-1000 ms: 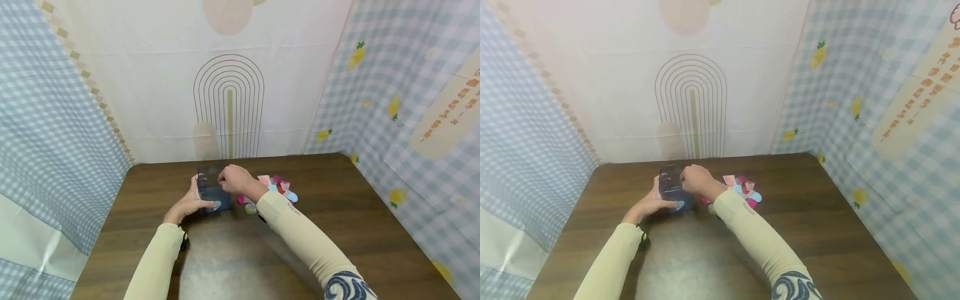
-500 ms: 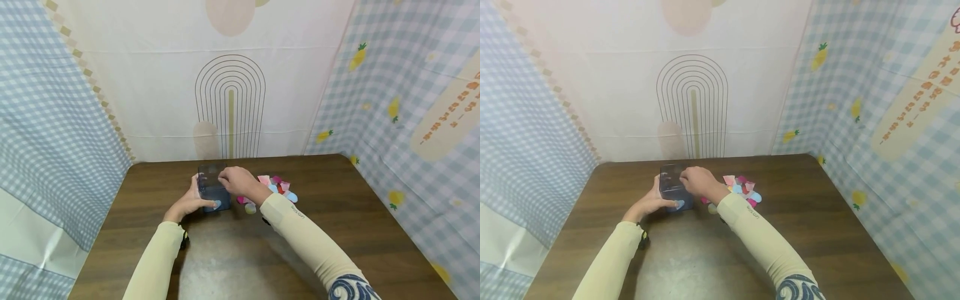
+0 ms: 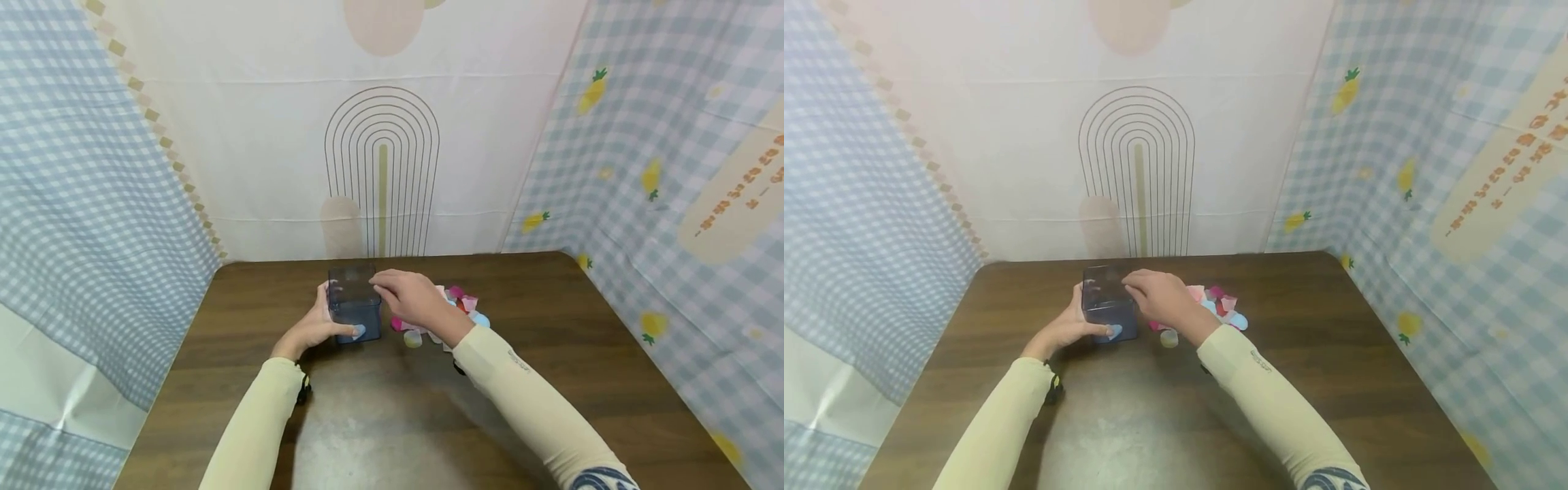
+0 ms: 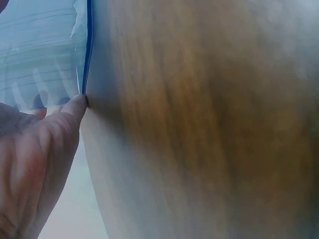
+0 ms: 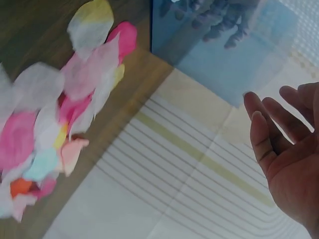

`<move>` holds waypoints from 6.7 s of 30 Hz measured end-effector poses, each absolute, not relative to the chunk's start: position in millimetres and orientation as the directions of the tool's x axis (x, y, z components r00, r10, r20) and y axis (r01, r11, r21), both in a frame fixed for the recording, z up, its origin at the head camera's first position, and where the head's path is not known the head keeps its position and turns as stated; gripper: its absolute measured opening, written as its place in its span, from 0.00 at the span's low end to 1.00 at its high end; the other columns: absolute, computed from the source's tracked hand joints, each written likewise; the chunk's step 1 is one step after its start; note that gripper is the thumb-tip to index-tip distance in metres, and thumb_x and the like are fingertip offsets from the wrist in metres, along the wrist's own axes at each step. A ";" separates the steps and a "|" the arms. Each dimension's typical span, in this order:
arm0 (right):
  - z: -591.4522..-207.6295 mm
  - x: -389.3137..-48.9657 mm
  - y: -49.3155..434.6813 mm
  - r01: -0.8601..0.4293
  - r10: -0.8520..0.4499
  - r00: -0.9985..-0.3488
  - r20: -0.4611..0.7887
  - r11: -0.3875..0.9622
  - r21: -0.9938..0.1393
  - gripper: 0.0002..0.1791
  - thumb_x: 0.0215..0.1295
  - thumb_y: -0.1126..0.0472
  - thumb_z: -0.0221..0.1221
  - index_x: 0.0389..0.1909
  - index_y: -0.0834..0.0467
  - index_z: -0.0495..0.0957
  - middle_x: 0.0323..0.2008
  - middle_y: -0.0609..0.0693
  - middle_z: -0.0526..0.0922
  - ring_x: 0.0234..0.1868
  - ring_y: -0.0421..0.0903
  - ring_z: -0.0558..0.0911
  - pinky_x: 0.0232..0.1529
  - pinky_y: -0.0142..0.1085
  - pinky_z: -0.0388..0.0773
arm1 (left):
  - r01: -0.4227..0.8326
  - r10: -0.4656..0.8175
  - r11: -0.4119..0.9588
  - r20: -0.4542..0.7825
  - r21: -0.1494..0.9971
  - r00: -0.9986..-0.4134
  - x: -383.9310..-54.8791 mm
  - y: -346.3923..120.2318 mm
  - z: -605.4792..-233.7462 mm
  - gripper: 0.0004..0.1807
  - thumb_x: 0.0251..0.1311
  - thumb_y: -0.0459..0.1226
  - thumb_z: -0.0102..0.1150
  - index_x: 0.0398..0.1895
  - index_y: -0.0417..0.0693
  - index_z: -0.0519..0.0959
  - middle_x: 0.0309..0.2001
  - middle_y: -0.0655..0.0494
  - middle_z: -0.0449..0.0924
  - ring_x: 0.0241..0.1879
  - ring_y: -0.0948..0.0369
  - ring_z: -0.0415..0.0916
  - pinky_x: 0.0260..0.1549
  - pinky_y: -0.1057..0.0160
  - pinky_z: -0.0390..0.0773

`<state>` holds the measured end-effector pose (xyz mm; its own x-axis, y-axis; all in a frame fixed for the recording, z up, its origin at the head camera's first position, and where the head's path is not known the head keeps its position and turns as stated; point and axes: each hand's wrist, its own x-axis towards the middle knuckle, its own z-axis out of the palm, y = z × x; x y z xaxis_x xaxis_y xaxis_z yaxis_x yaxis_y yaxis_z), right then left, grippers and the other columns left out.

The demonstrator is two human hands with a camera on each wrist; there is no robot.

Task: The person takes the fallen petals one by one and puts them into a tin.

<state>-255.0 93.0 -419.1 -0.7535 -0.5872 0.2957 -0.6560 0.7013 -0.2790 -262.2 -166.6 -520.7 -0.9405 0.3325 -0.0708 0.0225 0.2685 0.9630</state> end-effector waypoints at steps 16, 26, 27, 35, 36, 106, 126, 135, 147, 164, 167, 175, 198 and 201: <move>-441.0 -219.8 156.4 -0.668 -0.531 -0.715 0.454 0.712 -0.218 0.09 0.75 0.59 0.64 0.49 0.55 0.90 0.43 0.48 0.94 0.43 0.47 0.91 0.53 0.45 0.87 | 0.039 0.338 0.289 -0.064 0.957 -0.939 -265.7 -171.6 -521.9 0.70 0.48 0.37 0.85 0.83 0.54 0.39 0.81 0.44 0.55 0.77 0.42 0.64 0.81 0.39 0.55; -465.7 -201.0 186.5 -0.558 -0.453 -0.817 0.356 0.776 -0.294 0.08 0.72 0.59 0.66 0.30 0.51 0.85 0.22 0.38 0.77 0.27 0.36 0.71 0.32 0.35 0.73 | 0.033 0.314 0.323 -0.074 0.946 -0.946 -263.9 -172.9 -519.7 0.70 0.49 0.39 0.84 0.83 0.55 0.39 0.82 0.44 0.52 0.80 0.43 0.59 0.82 0.37 0.54; -469.7 -199.5 189.1 -0.537 -0.441 -0.834 0.331 0.786 -0.306 0.08 0.72 0.59 0.66 0.31 0.51 0.86 0.21 0.38 0.77 0.26 0.35 0.71 0.32 0.35 0.73 | 0.032 0.314 0.315 -0.072 0.948 -0.947 -263.6 -173.0 -519.6 0.70 0.48 0.39 0.84 0.83 0.55 0.39 0.82 0.44 0.53 0.80 0.42 0.60 0.82 0.37 0.53; -494.7 -185.9 203.1 -0.405 -0.384 -0.914 0.134 0.831 -0.381 0.07 0.73 0.55 0.67 0.40 0.53 0.91 0.30 0.41 0.88 0.29 0.36 0.77 0.38 0.39 0.82 | 0.034 0.321 0.278 -0.060 0.960 -0.945 -262.1 -172.7 -521.4 0.69 0.48 0.36 0.84 0.83 0.54 0.40 0.81 0.42 0.54 0.77 0.42 0.63 0.81 0.38 0.55; -496.3 -185.0 203.6 -0.401 -0.380 -0.916 0.131 0.834 -0.378 0.07 0.73 0.55 0.67 0.41 0.53 0.91 0.32 0.42 0.90 0.31 0.36 0.79 0.39 0.41 0.84 | 0.035 0.321 0.277 -0.058 0.960 -0.945 -262.3 -173.1 -522.0 0.69 0.48 0.36 0.84 0.83 0.54 0.40 0.81 0.43 0.54 0.77 0.42 0.63 0.81 0.38 0.55; -513.1 -248.0 132.8 -0.541 -0.552 -0.833 0.014 0.810 -0.226 0.08 0.63 0.64 0.69 0.40 0.60 0.82 0.34 0.54 0.80 0.31 0.47 0.78 0.36 0.49 0.81 | 0.008 0.311 0.319 -0.097 0.948 -0.945 -262.4 -168.7 -522.3 0.73 0.47 0.41 0.85 0.84 0.59 0.36 0.86 0.44 0.42 0.84 0.43 0.49 0.83 0.37 0.51; -494.8 -239.5 123.6 -0.404 -0.459 -0.878 -0.134 0.862 -0.306 0.07 0.69 0.63 0.69 0.32 0.56 0.79 0.27 0.49 0.76 0.29 0.47 0.75 0.37 0.41 0.77 | 0.016 0.312 0.311 -0.086 0.950 -0.946 -260.7 -170.0 -519.8 0.72 0.47 0.40 0.85 0.84 0.56 0.37 0.84 0.43 0.47 0.83 0.43 0.52 0.83 0.38 0.52; -493.2 -241.2 126.5 -0.398 -0.450 -0.889 -0.086 0.852 -0.341 0.10 0.74 0.61 0.64 0.30 0.54 0.78 0.23 0.48 0.75 0.27 0.45 0.74 0.32 0.38 0.73 | 0.010 0.304 0.312 -0.090 0.950 -0.948 -261.3 -168.1 -519.5 0.72 0.47 0.39 0.85 0.84 0.57 0.37 0.85 0.43 0.45 0.83 0.42 0.51 0.83 0.37 0.51; -477.5 -243.1 124.9 -0.390 -0.402 -0.913 0.065 0.817 -0.424 0.06 0.75 0.57 0.65 0.39 0.54 0.80 0.28 0.46 0.78 0.28 0.43 0.75 0.31 0.35 0.75 | 0.008 0.308 0.295 -0.087 0.956 -0.947 -260.5 -166.9 -518.7 0.73 0.47 0.38 0.85 0.85 0.56 0.36 0.85 0.44 0.45 0.84 0.43 0.50 0.83 0.37 0.50; -439.1 -252.8 99.1 -0.465 -0.346 -0.882 0.320 0.753 -0.467 0.04 0.76 0.58 0.64 0.41 0.54 0.83 0.32 0.48 0.88 0.28 0.41 0.81 0.36 0.39 0.84 | -0.001 0.303 0.294 -0.094 0.956 -0.948 -260.7 -169.1 -520.5 0.72 0.48 0.38 0.85 0.84 0.58 0.36 0.84 0.43 0.47 0.82 0.43 0.54 0.83 0.38 0.51; -434.1 -253.6 98.5 -0.467 -0.343 -0.880 0.328 0.750 -0.469 0.04 0.75 0.59 0.65 0.41 0.54 0.84 0.33 0.49 0.88 0.29 0.41 0.81 0.36 0.38 0.85 | -0.006 0.307 0.294 -0.100 0.956 -0.946 -259.9 -168.5 -518.8 0.72 0.48 0.39 0.85 0.84 0.59 0.36 0.85 0.43 0.46 0.82 0.43 0.53 0.83 0.38 0.51; -427.5 -257.6 94.2 -0.498 -0.347 -0.860 0.374 0.727 -0.473 0.04 0.75 0.59 0.65 0.40 0.55 0.84 0.35 0.51 0.89 0.33 0.44 0.83 0.40 0.41 0.85 | -0.004 0.302 0.297 -0.097 0.955 -0.948 -260.2 -168.4 -519.3 0.71 0.48 0.40 0.85 0.83 0.60 0.37 0.85 0.44 0.46 0.82 0.44 0.54 0.83 0.37 0.51; -435.4 -265.0 57.4 -0.626 -0.517 -0.775 0.363 0.708 -0.328 0.07 0.74 0.58 0.66 0.40 0.55 0.91 0.39 0.49 0.91 0.52 0.51 0.82 0.58 0.46 0.82 | 0.020 0.305 0.314 -0.080 0.949 -0.949 -261.6 -168.6 -524.7 0.69 0.50 0.40 0.84 0.83 0.57 0.38 0.84 0.44 0.49 0.81 0.43 0.57 0.81 0.38 0.56; -437.7 -264.8 55.2 -0.639 -0.538 -0.763 0.358 0.712 -0.291 0.08 0.74 0.58 0.66 0.41 0.56 0.92 0.41 0.50 0.92 0.53 0.53 0.83 0.61 0.47 0.80 | 0.024 0.310 0.330 -0.085 0.944 -0.947 -262.0 -168.3 -524.2 0.69 0.51 0.42 0.84 0.83 0.57 0.38 0.84 0.45 0.48 0.83 0.43 0.54 0.81 0.37 0.56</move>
